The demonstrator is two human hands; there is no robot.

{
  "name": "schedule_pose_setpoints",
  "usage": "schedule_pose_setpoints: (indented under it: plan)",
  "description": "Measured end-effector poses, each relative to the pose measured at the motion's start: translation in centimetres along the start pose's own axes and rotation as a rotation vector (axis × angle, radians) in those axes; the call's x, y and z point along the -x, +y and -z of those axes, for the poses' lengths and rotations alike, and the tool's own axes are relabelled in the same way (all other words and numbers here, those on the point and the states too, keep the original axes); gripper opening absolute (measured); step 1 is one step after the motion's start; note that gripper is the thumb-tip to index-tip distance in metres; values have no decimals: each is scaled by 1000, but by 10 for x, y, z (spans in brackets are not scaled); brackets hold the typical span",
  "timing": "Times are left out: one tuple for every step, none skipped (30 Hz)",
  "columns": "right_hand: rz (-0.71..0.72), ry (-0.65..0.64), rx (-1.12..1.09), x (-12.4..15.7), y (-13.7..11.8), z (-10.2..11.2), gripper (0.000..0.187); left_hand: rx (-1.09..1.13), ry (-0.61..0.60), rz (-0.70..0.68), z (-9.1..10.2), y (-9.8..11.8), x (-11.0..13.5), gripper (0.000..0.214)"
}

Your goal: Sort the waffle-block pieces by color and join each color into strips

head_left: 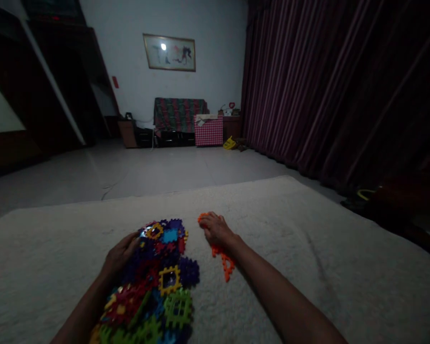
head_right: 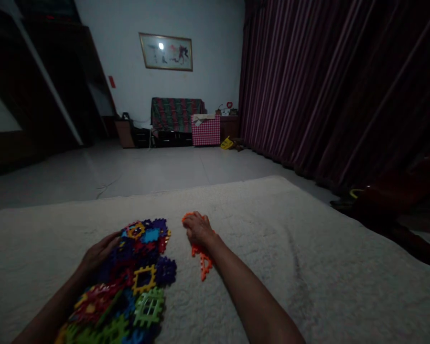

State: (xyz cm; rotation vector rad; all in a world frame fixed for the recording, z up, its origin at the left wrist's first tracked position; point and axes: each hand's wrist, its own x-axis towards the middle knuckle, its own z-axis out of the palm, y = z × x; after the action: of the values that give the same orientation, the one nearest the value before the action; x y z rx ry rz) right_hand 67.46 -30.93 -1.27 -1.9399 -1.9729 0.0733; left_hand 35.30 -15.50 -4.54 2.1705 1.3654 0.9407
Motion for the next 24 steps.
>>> schedule_pose_setpoints:
  plan:
    - [-7,-4,-3,-1,0,2,30,24,-29,24,-1,4,1,48]
    - [-22,-13,0,-2,0,4,30,47,-44,43,-2,8,2,48]
    - [-35,-21,8,-2,-1,5,30,59,-49,72,-3,12,4,47]
    - [-47,-27,22,-1,-1,6,31,70,-32,94,-4,16,7,45]
    - [-47,-6,34,2,-2,6,32,79,-26,105,-5,21,10,43]
    - [-55,55,35,6,-3,6,33,84,-7,123,-6,25,13,40]
    - [-39,91,27,13,-4,6,35,92,-13,131,-6,30,16,38]
    - [0,126,14,21,-5,5,37,90,-18,128,-7,35,19,36]
    - [64,141,6,30,-6,3,38,72,-30,128,-7,39,21,34]
    - [116,152,4,40,-6,2,39,41,-25,142,-7,44,22,32]
    - [150,159,7,51,-5,0,40,17,-23,148,-7,48,23,31]
    - [168,162,16,61,-4,-1,42,-5,-15,140,-7,51,24,32]
    - [164,163,32,71,-2,-3,43,-27,-7,141,-7,55,24,32]
    - [157,152,52,79,0,-5,44,-53,-4,146,-7,57,24,32]
    - [171,133,72,86,3,-8,43,-78,-8,146,-7,60,24,32]
    - [177,136,89,91,8,-11,44,-96,-15,152,-7,62,24,32]
    - [181,157,101,94,13,-15,44,-106,-22,160,-8,64,24,33]
    - [187,186,106,94,19,-19,44,-108,-16,159,-9,66,23,34]
    - [199,225,105,93,24,-23,43,-106,-10,157,-10,67,22,34]
    - [213,262,106,89,29,-27,42,-104,-12,153,-12,67,21,34]
    - [235,301,104,83,32,-30,41,-104,-19,146,-14,68,20,34]
    - [259,339,96,76,34,-32,39,-105,-21,140,-17,68,19,34]
    - [282,368,87,69,32,-31,38,-108,-20,136,-19,68,18,35]
    - [300,388,76,61,28,-28,37,-110,-17,135,-22,67,17,35]
